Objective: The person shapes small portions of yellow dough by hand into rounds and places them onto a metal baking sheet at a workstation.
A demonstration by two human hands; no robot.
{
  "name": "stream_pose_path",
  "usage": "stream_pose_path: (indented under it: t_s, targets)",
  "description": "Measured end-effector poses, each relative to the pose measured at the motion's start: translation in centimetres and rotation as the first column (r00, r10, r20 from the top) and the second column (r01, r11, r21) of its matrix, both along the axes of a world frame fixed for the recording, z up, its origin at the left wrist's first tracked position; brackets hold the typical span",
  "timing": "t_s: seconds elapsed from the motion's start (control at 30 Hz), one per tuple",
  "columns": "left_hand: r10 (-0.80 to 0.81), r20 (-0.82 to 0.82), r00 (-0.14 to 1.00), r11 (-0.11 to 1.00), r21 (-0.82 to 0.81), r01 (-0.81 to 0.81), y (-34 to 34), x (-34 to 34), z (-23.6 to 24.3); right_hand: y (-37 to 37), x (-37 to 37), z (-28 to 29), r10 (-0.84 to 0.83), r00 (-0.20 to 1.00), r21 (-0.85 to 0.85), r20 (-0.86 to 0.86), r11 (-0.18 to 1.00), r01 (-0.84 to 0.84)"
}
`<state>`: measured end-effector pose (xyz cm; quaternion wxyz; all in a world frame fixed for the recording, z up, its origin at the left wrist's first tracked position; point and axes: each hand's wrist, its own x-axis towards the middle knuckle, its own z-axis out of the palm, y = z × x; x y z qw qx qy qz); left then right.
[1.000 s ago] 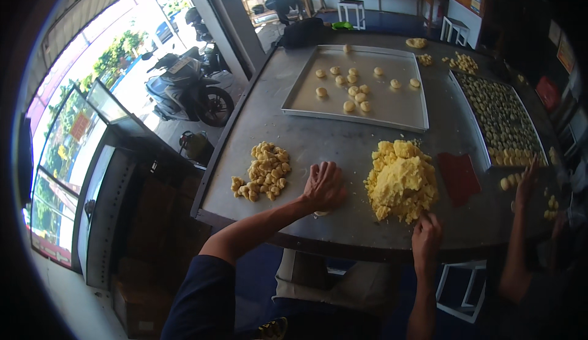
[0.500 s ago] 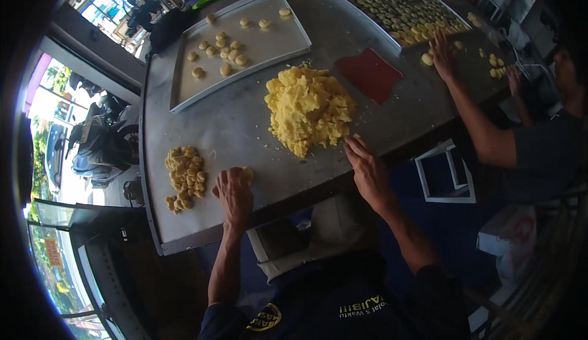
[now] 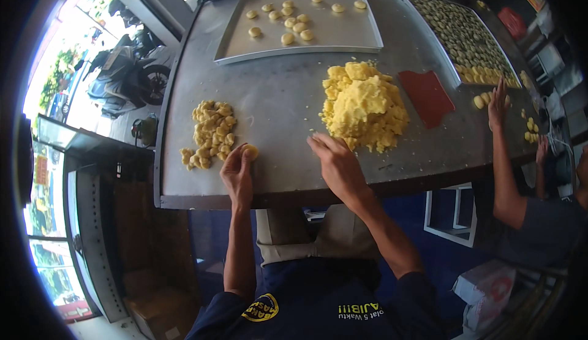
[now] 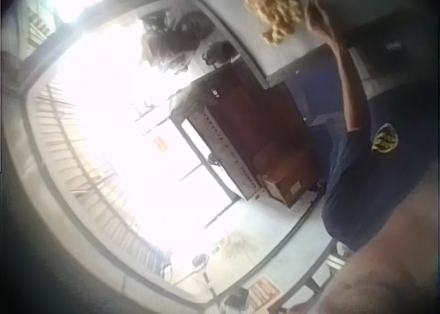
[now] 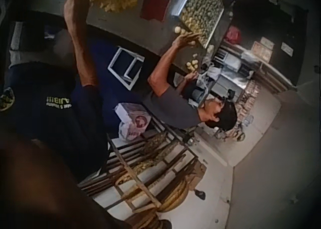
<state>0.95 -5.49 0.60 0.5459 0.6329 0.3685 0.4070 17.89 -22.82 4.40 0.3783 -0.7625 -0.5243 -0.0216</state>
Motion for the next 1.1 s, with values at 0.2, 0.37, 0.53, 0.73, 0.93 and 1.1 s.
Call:
stream_pose_path:
  t_s: [0.2, 0.37, 0.53, 0.73, 0.93, 1.1]
  targets:
    - [0.044, -0.084, 0.995, 0.999, -0.024, -0.046, 0.3, -0.4, -0.1, 6.9, 1.4, 0.5, -0.036, 0.991, -0.258, 0.131, 0.964, 0.069]
    - [0.032, -0.054, 0.998, 0.999, -0.024, -0.034, 0.0, 0.2, 0.7, 8.4, 2.5, -3.4, -0.095, 0.938, -0.154, 0.334, 0.976, 0.154]
    - [-0.035, -0.181, 0.983, 0.999, 0.009, 0.037, -0.1, 0.2, 1.8, 3.0, -0.9, -2.6, 0.011, 0.964, -0.227, 0.265, 0.973, 0.051]
    - [-0.408, 0.159, 0.899, 0.889, -0.154, 0.431, -4.9, 5.7, 0.8, -0.3, -2.5, -0.4, -0.065, 0.971, 0.158, -0.229, 0.982, 0.103]
    - [-0.481, -0.093, 0.872, 0.874, -0.129, 0.468, -6.4, 7.3, 3.3, -2.0, -1.7, 1.0, -0.086, 0.944, 0.162, -0.320, 0.976, 0.144]
    - [-0.367, -0.528, 0.766, 0.757, 0.309, 0.576, -5.4, 7.5, 0.2, -1.5, -1.9, 0.4, 0.114, 0.984, 0.221, -0.136, 0.972, -0.082]
